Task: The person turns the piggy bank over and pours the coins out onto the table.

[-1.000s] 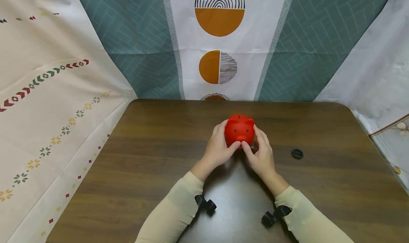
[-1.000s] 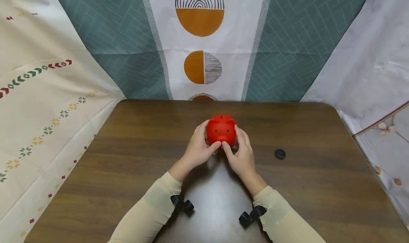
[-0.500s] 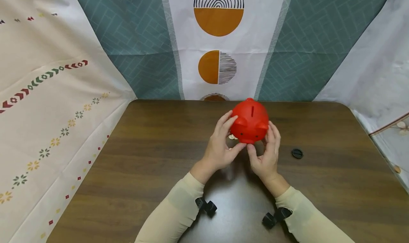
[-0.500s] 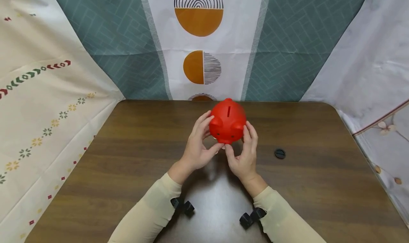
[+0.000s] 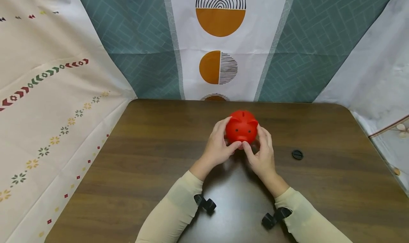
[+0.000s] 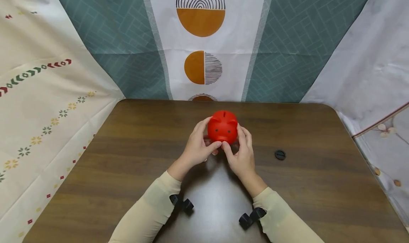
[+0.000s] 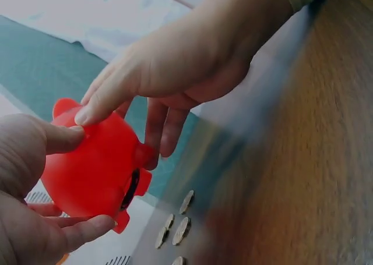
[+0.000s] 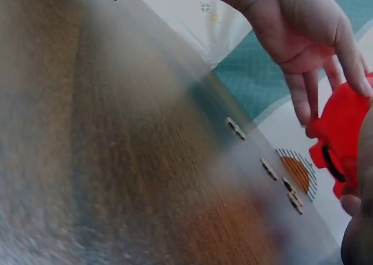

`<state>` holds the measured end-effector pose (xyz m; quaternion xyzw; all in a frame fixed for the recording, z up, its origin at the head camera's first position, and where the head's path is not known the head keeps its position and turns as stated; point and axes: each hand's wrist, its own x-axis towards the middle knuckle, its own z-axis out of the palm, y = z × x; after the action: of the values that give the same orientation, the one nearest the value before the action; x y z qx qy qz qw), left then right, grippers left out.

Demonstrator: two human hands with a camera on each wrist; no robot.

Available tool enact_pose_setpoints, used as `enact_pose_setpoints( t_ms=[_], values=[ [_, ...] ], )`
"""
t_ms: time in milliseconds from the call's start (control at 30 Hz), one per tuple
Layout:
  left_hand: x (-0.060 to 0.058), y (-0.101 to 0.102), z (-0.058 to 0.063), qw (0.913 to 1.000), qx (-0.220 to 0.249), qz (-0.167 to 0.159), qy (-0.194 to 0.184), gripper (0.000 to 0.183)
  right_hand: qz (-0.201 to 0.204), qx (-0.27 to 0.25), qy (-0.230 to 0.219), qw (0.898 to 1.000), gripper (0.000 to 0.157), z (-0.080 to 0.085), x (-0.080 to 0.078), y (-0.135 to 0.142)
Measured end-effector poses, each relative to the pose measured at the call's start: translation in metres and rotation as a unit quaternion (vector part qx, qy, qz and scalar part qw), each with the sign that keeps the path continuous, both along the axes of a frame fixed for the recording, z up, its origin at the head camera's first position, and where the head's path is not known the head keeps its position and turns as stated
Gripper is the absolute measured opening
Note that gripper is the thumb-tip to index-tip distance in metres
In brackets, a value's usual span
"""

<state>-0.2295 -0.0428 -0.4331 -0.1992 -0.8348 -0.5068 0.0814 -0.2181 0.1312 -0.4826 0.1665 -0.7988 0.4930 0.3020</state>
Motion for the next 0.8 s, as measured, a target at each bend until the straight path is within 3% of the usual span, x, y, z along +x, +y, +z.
enact_pose_setpoints(
  t_ms=[100, 167, 233, 300, 367, 433, 500, 700, 800],
  values=[
    [0.002, 0.001, 0.002, 0.9962, 0.034, -0.028, 0.075, 0.079, 0.004, -0.023, 0.077, 0.997, 0.067, 0.004, 0.001, -0.001],
    [0.002, 0.002, 0.006, 0.9871, 0.060, -0.053, 0.139, 0.078, 0.005, -0.043, 0.137, 0.990, 0.067, 0.010, 0.002, -0.002],
    [0.002, 0.003, 0.007, 0.9808, 0.071, -0.062, 0.171, 0.078, 0.014, -0.053, 0.157, 0.986, 0.068, 0.018, 0.004, -0.004],
    [0.002, 0.003, 0.005, 0.9861, 0.060, -0.049, 0.147, 0.078, 0.020, -0.050, 0.128, 0.990, 0.065, 0.023, 0.009, -0.007],
    [-0.001, 0.000, 0.002, 0.9947, 0.040, -0.027, 0.091, 0.078, 0.025, -0.037, 0.078, 0.996, 0.067, 0.026, 0.013, -0.010],
    [-0.003, -0.003, -0.002, 0.9989, 0.027, -0.016, 0.036, 0.079, 0.024, -0.031, 0.034, 0.999, 0.073, 0.024, 0.014, -0.011],
    [-0.004, -0.005, -0.004, 0.9996, 0.024, -0.015, 0.008, 0.080, 0.021, -0.025, 0.008, 0.999, 0.074, 0.016, 0.010, -0.010],
    [-0.002, -0.002, -0.009, 0.9998, -0.016, 0.010, 0.002, 0.079, 0.013, 0.002, -0.033, 0.999, 0.076, -0.002, 0.002, -0.002],
    [-0.001, -0.001, -0.007, 0.9996, -0.001, 0.008, 0.026, 0.079, 0.015, -0.009, -0.003, 1.000, 0.076, 0.003, 0.002, -0.003]
  ],
)
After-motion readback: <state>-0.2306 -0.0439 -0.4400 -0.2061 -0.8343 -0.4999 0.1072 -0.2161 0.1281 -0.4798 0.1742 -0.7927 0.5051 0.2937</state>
